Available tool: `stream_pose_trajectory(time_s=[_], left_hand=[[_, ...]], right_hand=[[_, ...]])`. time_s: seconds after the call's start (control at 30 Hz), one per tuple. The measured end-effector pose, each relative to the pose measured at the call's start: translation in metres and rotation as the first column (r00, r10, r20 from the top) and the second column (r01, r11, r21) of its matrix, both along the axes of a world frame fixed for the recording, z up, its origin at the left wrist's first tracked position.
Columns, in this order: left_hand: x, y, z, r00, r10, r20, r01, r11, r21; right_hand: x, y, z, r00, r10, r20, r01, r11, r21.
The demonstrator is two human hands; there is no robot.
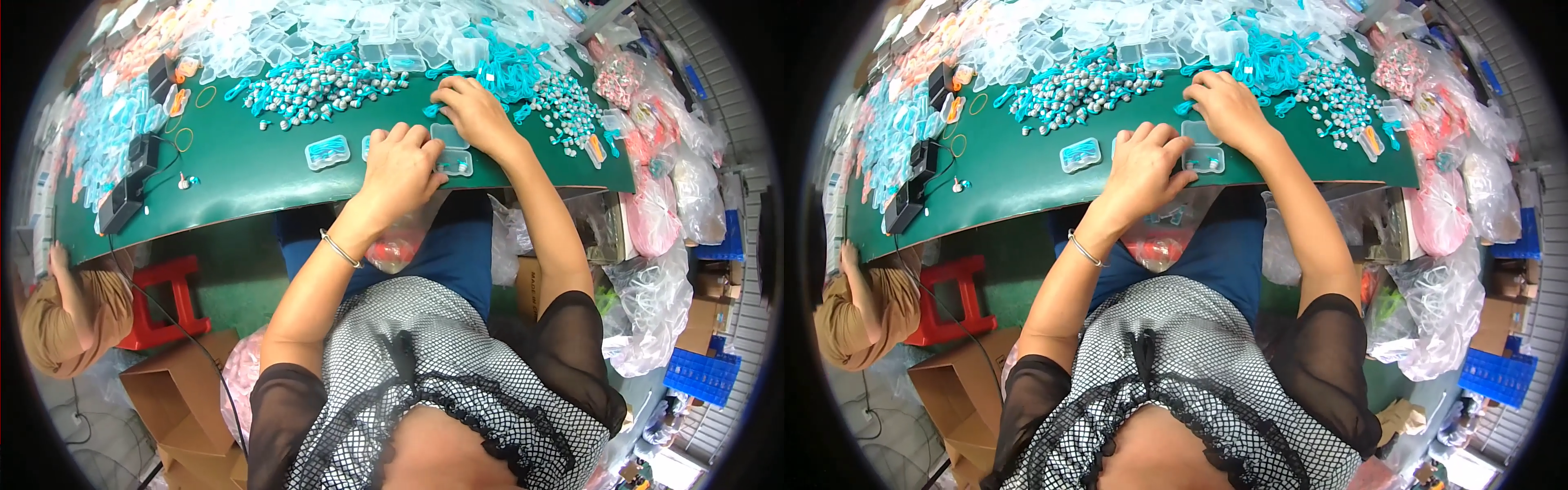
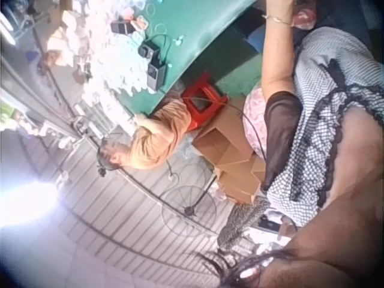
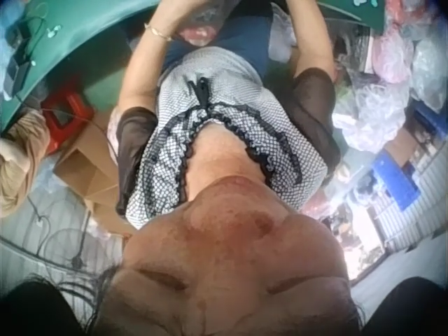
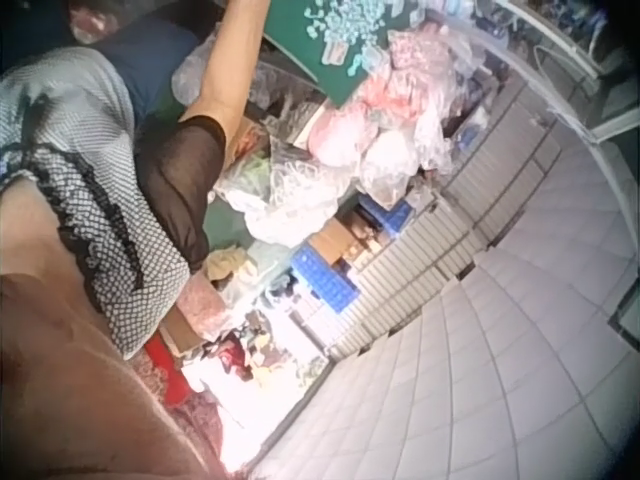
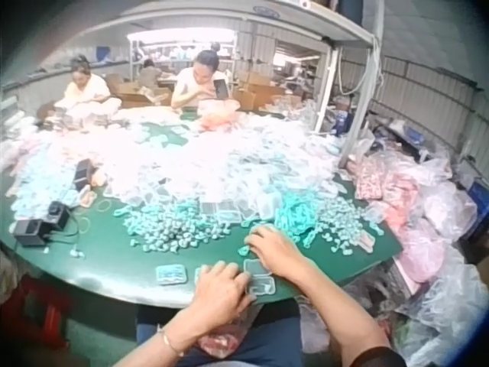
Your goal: The recorder is packing small beads and hooks into clear plastic cases at a factory workbench.
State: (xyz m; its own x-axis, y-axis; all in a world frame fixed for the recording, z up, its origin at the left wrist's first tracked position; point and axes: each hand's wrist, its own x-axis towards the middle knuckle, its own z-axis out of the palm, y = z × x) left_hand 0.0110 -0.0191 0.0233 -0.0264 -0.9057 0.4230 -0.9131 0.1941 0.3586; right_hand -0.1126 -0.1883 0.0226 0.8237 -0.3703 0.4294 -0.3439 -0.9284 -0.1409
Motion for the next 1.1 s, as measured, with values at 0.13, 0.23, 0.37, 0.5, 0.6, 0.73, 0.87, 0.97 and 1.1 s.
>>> stream_pose_trajectory(time_s=[0.13, 0.23, 0.37, 0.5, 0.6, 0.73, 0.87, 0.97, 1.1], left_hand=[[0.002, 0.003, -0.004, 0.999, 0.015, -0.044, -0.016, 1.0, -0.01], [0.001, 0.004, -0.005, 0.997, 0.015, -0.079, -0.018, 0.999, -0.033], [0.004, 0.003, -0.004, 0.997, 0.025, -0.076, -0.027, 0.999, -0.03], [0.003, 0.001, -0.004, 0.995, 0.031, -0.097, -0.032, 0.999, -0.012], [0.002, -0.001, -0.005, 0.993, 0.038, -0.115, -0.038, 0.999, 0.0], [0.003, -0.001, -0.002, 0.993, 0.051, -0.106, -0.047, 0.998, 0.039], [0.003, 0.001, -0.002, 0.995, 0.055, -0.089, -0.051, 0.998, 0.048], [0.002, 0.001, 0.0, 0.995, 0.054, -0.079, -0.051, 0.998, 0.041], [0.001, 0.001, 0.001, 0.996, 0.058, -0.061, -0.055, 0.997, 0.059]], right_hand=[[-0.015, 0.002, 0.003, 0.999, 0.031, 0.016, -0.032, 0.998, 0.063], [-0.039, 0.024, 0.016, 0.972, 0.053, 0.231, -0.089, 0.985, 0.145], [-0.055, 0.055, 0.023, 0.988, 0.067, 0.142, -0.11, 0.941, 0.32], [-0.05, 0.055, 0.014, 0.987, 0.096, 0.132, -0.125, 0.963, 0.24], [-0.051, 0.055, 0.015, 0.982, 0.159, 0.105, -0.168, 0.982, 0.085], [-0.048, 0.053, 0.011, 0.978, 0.161, 0.134, -0.176, 0.978, 0.11], [-0.048, 0.051, 0.021, 0.98, 0.177, 0.087, -0.193, 0.952, 0.236], [-0.047, 0.038, 0.023, 0.986, 0.13, 0.102, -0.156, 0.937, 0.314], [-0.037, 0.018, 0.012, 0.997, 0.066, 0.049, -0.078, 0.953, 0.291]])
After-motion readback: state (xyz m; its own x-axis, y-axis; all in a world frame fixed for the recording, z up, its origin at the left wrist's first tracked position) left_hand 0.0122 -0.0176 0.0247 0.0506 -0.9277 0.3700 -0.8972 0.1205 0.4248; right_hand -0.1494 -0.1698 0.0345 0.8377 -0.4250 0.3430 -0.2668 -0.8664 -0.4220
